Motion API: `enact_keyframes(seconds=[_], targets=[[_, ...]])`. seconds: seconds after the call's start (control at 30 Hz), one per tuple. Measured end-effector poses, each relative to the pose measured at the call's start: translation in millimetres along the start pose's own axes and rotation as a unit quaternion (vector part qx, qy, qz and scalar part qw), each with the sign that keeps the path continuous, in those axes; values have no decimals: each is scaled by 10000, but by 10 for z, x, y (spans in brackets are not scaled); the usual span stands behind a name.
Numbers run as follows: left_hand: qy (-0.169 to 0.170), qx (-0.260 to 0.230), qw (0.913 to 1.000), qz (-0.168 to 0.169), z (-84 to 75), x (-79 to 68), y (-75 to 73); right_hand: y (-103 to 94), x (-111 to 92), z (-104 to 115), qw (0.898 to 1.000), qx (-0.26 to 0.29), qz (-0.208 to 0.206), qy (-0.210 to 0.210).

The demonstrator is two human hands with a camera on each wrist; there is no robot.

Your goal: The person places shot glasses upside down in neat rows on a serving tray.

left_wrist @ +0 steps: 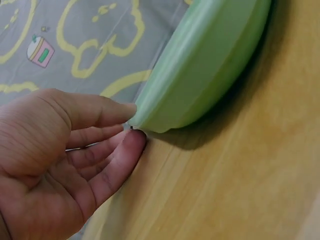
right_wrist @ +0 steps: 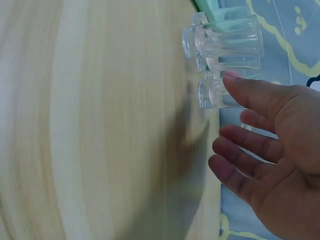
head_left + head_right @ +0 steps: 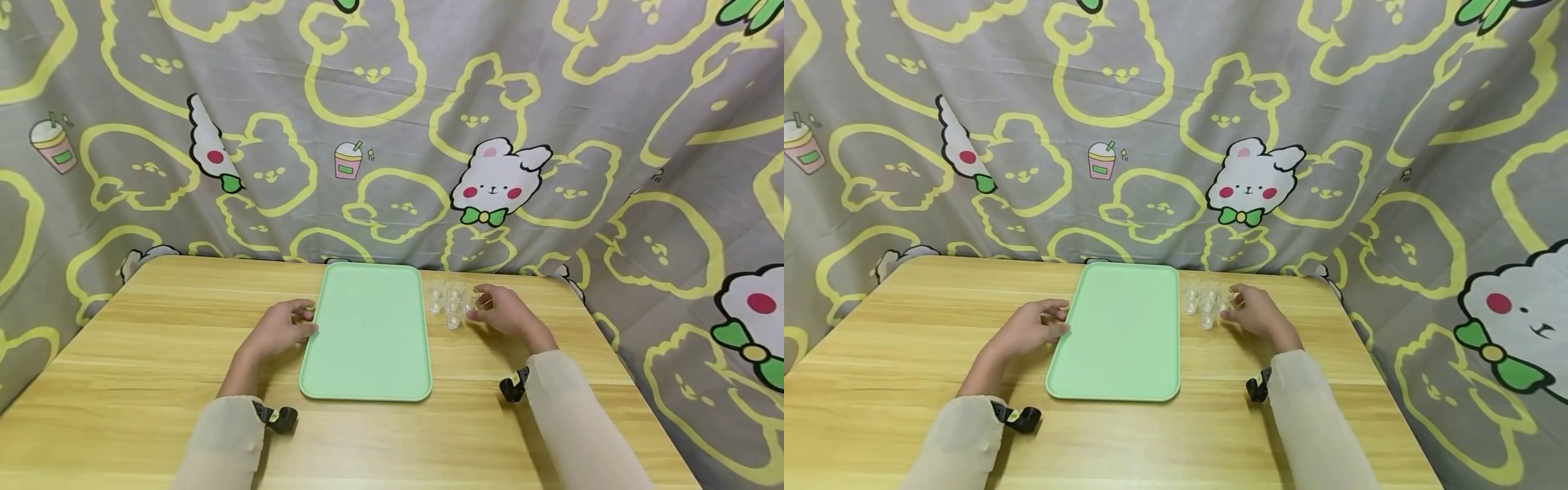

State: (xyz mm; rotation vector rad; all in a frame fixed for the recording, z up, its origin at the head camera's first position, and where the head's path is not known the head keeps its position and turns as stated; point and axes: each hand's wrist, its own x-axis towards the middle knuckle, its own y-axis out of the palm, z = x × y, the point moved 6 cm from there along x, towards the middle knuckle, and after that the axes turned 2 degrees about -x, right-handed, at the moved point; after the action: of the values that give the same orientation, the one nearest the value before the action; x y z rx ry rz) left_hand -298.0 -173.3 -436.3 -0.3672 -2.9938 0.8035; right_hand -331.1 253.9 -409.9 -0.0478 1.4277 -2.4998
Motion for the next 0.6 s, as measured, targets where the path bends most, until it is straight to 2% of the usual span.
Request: enact_keyframes(seconds=[0.13,0.3,0.6], targets=[[-4,-194,9998,-98,23,14,-8,17,32,-21,9992,399,-68,46],[-135,-76,9996,-235,61,12,-19,89,74,-62,9961,886,-43,11],[-302,-164,9991,-228,117,9,-39,145,129,-125,9926,1207,-125,73]])
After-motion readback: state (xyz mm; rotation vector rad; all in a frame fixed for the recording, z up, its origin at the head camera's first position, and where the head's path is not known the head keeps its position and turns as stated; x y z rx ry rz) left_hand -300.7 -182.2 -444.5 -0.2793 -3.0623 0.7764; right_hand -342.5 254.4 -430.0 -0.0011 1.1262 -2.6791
